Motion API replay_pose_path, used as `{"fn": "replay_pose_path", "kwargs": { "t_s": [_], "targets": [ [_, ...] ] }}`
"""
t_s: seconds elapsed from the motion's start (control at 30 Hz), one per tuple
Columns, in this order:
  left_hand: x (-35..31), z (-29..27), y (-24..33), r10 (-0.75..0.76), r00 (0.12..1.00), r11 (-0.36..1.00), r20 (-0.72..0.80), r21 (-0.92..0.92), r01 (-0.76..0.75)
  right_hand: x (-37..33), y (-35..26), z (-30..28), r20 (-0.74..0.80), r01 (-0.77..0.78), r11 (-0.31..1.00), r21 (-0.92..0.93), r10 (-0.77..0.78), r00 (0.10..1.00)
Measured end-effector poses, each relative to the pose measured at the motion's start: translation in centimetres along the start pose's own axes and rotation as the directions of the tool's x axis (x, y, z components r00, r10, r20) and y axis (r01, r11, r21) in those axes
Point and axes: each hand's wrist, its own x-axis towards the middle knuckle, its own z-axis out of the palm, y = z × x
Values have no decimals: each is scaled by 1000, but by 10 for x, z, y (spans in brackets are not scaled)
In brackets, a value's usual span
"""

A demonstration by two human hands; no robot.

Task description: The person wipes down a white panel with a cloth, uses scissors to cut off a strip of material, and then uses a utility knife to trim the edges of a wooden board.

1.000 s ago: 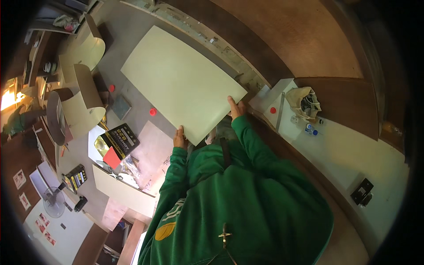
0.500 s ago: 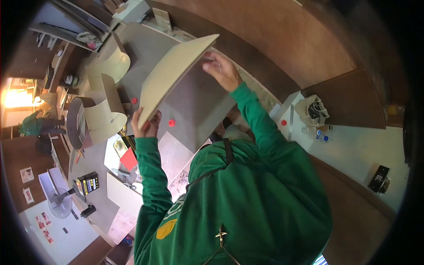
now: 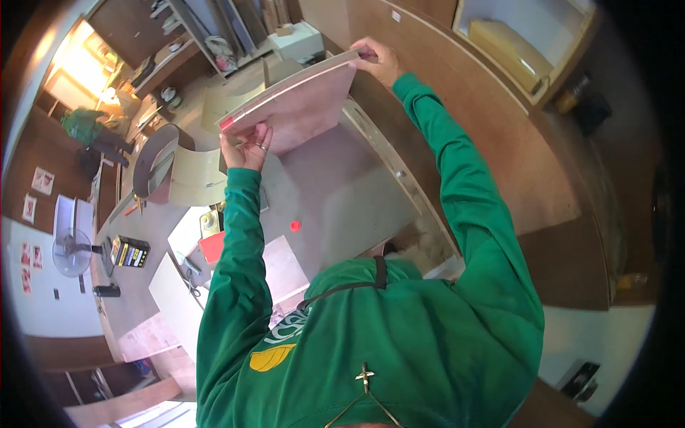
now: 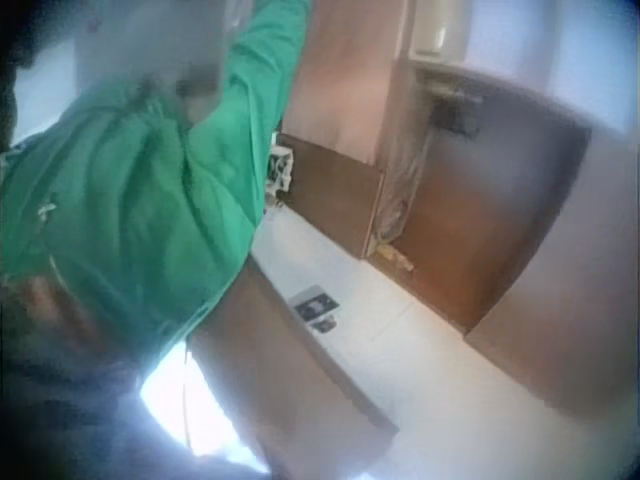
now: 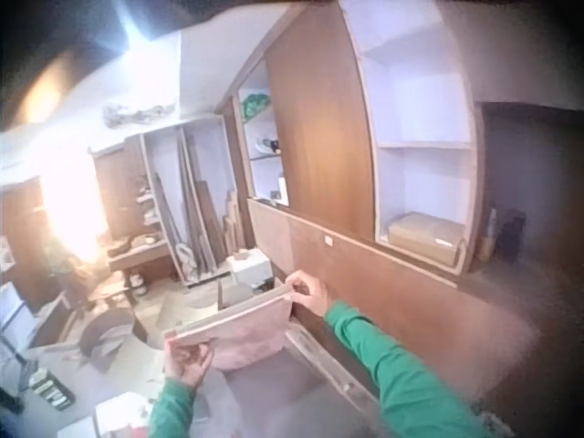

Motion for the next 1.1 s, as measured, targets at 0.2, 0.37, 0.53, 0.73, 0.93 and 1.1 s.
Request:
{"fn": "replay_pose_path", "kwargs": {
  "t_s": [0.2,0.37,0.53,0.73,0.93,1.1],
  "targets": [
    [24,-28,-20,132,990,957,48,253,-140,36,18,-7,39,68,990,-124,-63,997],
    [51,-59,-12,724,690,404,-12,818,-410,58,-26,-8,170,449,732,-512,-426,889],
    [65,-42,-11,727,672,270,143,840,-471,81,-50,13,426,575,674,-463,-400,811],
    [57,-13,-2,785,500,49,365,769,-637,99,-52,20,570,545,718,-433,-251,783],
    [35,11,19,670,626,80,400,799,-596,92,-51,26,525,576,704,-415,-331,784],
    [-36,-6,1,526,791,265,313,824,-502,33,-65,20,605,583,755,-301,-321,729]
  ]
}}
